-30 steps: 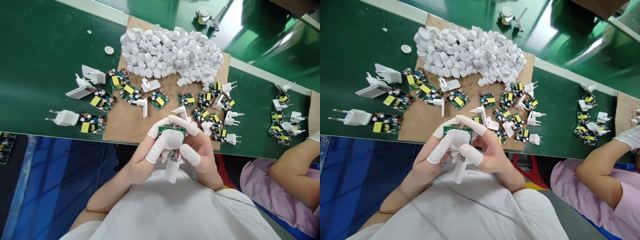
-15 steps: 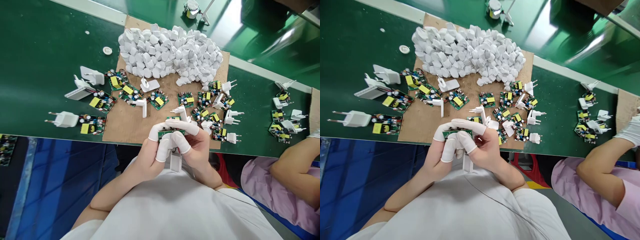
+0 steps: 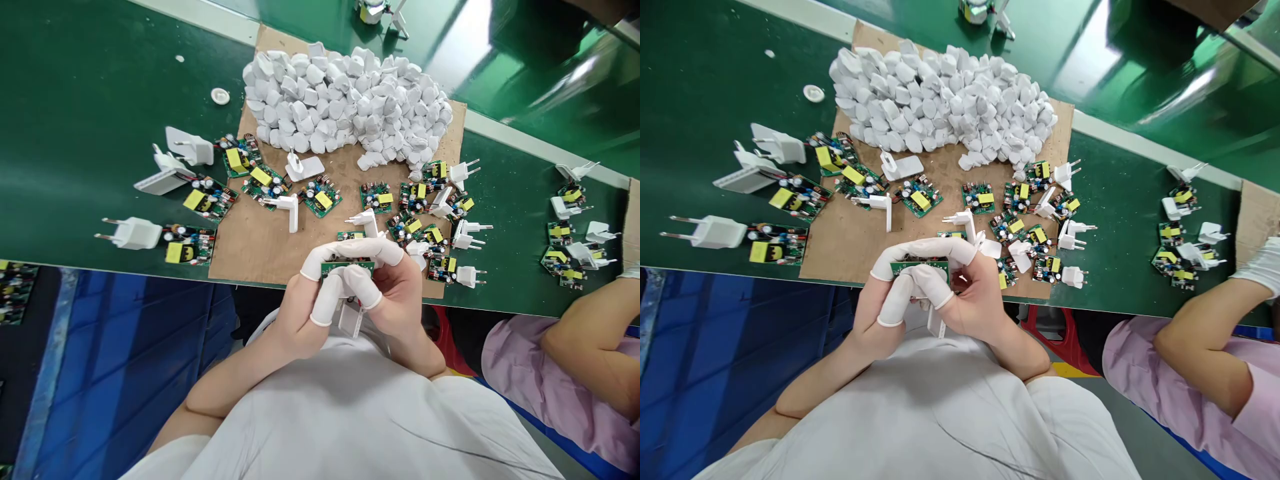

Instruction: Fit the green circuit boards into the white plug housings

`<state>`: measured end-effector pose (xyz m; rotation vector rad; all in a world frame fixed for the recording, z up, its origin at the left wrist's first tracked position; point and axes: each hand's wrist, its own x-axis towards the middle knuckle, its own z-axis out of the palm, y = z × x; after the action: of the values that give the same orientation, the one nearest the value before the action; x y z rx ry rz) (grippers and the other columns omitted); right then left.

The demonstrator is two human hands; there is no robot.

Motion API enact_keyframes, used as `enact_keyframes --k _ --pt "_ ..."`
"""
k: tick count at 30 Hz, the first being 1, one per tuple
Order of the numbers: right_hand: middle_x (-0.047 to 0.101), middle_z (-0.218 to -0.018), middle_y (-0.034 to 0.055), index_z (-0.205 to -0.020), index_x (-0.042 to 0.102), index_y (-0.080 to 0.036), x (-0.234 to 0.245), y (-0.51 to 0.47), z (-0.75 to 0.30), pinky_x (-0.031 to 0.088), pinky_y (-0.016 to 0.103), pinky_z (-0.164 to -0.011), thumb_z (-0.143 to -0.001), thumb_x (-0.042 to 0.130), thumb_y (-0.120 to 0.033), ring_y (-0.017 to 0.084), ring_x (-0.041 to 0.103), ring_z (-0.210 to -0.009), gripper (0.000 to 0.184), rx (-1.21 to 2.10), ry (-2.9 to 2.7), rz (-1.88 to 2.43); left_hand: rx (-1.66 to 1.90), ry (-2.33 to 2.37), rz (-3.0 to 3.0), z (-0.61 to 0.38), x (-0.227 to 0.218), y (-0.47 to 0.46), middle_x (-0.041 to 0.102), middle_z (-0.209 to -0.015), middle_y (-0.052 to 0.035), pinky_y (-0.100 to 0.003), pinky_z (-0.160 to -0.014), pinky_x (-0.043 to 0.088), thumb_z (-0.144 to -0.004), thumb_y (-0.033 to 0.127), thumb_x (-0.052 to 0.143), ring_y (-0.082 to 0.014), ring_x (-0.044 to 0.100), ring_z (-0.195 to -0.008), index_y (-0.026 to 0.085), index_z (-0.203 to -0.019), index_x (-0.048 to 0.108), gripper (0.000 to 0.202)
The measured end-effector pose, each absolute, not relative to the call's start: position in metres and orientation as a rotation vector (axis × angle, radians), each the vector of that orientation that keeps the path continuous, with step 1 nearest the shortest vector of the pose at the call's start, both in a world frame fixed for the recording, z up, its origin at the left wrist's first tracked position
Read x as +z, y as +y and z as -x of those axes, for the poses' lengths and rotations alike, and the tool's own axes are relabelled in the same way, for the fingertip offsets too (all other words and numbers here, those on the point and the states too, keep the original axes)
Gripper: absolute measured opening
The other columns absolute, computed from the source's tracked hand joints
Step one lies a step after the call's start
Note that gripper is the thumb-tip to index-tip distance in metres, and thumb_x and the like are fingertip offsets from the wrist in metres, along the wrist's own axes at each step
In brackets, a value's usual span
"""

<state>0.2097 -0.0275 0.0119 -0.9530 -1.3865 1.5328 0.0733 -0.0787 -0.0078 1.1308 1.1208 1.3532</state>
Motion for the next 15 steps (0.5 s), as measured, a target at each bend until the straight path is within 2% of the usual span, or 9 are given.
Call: enact_keyframes --k 3,5,9,11,15 --pt "0.087 -0.11 0.0053 -0.107 0.08 -0.028 0.015 -0.028 -0.209 0.069 0.033 -0.076 -0.102 0.08 -0.044 0.021 0.083 -0.089 0.017 1.508 -1.39 0.936 1.396 1.1 -1.135 -0.073 -0.009 -0.079 0.085 -0.12 -0.011 -0.036 -0.084 0.066 -0.114 0.048 0.051 -0.0245 0.081 -0.095 0.022 -0.142 0.07 0.043" --pt "0.087 -0.111 0.0054 -0.111 0.08 -0.028 0.019 -0.029 -0.209 0.07 0.035 -0.082 -0.103 0.079 -0.043 0.023 0.084 -0.093 0.017 1.533 -1.406 0.858 1.436 1.164 -1.143 -0.073 -0.008 -0.079 0.086 -0.121 -0.0119 -0.037 -0.085 0.068 -0.113 0.052 0.052 -0.0265 0.083 -0.099 0.02 -0.139 0.072 0.046" --pt "0.084 -0.13 0.0062 -0.128 0.078 -0.029 0.022 -0.031 -0.214 0.069 0.041 -0.104 -0.11 0.067 -0.046 0.027 0.081 -0.119 0.028 1.604 -1.44 0.779 1.461 1.372 -1.202 -0.075 -0.002 -0.077 0.087 -0.102 -0.0061 -0.027 -0.067 0.064 -0.114 0.046 0.055 -0.0177 0.08 -0.077 0.022 -0.126 0.076 0.034" --pt "0.083 -0.131 0.006 -0.13 0.078 -0.029 0.02 -0.033 -0.216 0.067 0.041 -0.107 -0.113 0.061 -0.046 0.027 0.08 -0.123 0.03 1.578 -1.486 0.829 1.487 1.395 -1.236 -0.076 0.001 -0.074 0.086 -0.096 -0.0049 -0.025 -0.067 0.063 -0.114 0.045 0.056 -0.0166 0.079 -0.074 0.022 -0.121 0.077 0.032" --pt "0.084 -0.127 0.0063 -0.129 0.079 -0.029 0.013 -0.034 -0.215 0.067 0.04 -0.105 -0.115 0.06 -0.046 0.025 0.081 -0.12 0.029 1.461 -1.549 0.89 1.498 1.377 -1.212 -0.075 0.002 -0.069 0.086 -0.096 -0.0054 -0.027 -0.073 0.065 -0.114 0.046 0.057 -0.0179 0.08 -0.079 0.022 -0.118 0.078 0.032"
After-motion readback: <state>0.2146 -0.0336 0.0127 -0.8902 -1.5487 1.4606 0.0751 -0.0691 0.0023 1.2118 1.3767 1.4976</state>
